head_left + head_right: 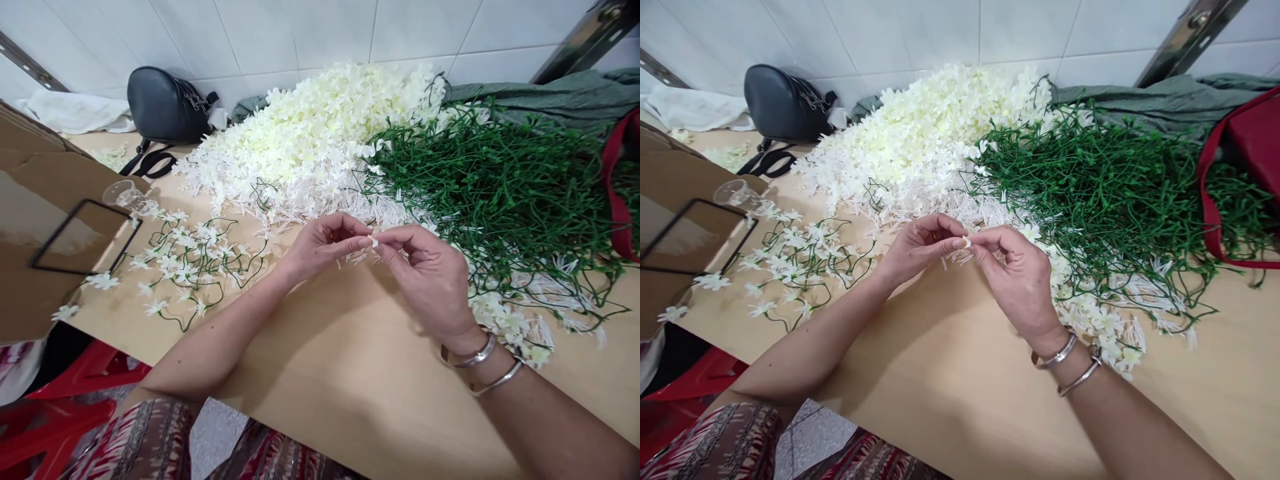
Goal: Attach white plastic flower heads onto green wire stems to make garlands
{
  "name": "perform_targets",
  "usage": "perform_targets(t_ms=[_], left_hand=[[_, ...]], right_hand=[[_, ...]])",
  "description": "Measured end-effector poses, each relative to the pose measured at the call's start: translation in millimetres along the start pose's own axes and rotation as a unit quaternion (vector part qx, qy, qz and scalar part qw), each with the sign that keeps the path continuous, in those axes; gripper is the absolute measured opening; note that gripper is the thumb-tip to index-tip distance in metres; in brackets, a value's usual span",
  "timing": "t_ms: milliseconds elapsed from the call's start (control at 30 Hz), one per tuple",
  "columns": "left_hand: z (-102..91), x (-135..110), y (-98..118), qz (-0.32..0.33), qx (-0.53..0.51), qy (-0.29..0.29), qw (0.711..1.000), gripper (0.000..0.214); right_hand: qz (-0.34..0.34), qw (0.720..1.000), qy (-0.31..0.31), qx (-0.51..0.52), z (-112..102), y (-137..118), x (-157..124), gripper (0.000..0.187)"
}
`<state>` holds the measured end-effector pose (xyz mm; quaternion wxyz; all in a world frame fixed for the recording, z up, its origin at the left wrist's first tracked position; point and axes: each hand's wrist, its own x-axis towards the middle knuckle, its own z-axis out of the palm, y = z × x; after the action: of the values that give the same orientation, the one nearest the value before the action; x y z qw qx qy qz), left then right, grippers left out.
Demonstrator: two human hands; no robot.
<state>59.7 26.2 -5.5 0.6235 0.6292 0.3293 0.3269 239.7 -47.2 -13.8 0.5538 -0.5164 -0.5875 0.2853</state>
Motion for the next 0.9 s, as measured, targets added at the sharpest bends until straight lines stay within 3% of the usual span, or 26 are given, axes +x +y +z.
perform_targets(t_ms=[133, 333, 433, 533, 667, 767, 900], left_hand=[[8.2, -1.6, 1.4, 0.016, -0.011, 0.016, 1.000, 0.046], [14.3, -2.8, 5.8, 0.005, -0.060, -0.046, 0.997, 0.047], [17.4, -2.9, 5.0, 0.010, -0.088, -0.018, 0.996, 0.047], [17.6, -2.5, 3.0, 0.024, -0.087, 0.005, 0.996, 0.046], [13.6, -1.5, -1.1, 0.025, -0.102, -0.030, 0.994, 0.040], [12.0, -1.4, -4.8, 0.008, -0.138, -0.060, 0.989, 0.041], [13.3, -0.9, -5.1, -0.008, -0.130, -0.045, 0.991, 0.048]], right_hand=[[0.053, 0.995, 0.024, 0.081, 1.1, 3.9, 0.8, 0.004], [0.153, 0.957, -0.013, 0.244, 2.2, 5.1, 5.9, 0.023], [0.185, 0.944, -0.013, 0.272, 1.9, 2.7, 7.8, 0.025], [0.196, 0.937, -0.018, 0.288, 2.6, 1.4, 8.5, 0.027], [0.202, 0.919, -0.024, 0.339, 2.8, 0.0, 10.3, 0.031], [0.205, 0.916, -0.073, 0.336, 0.9, -0.9, 12.1, 0.035], [0.193, 0.922, -0.125, 0.310, -1.5, 0.6, 11.9, 0.022]])
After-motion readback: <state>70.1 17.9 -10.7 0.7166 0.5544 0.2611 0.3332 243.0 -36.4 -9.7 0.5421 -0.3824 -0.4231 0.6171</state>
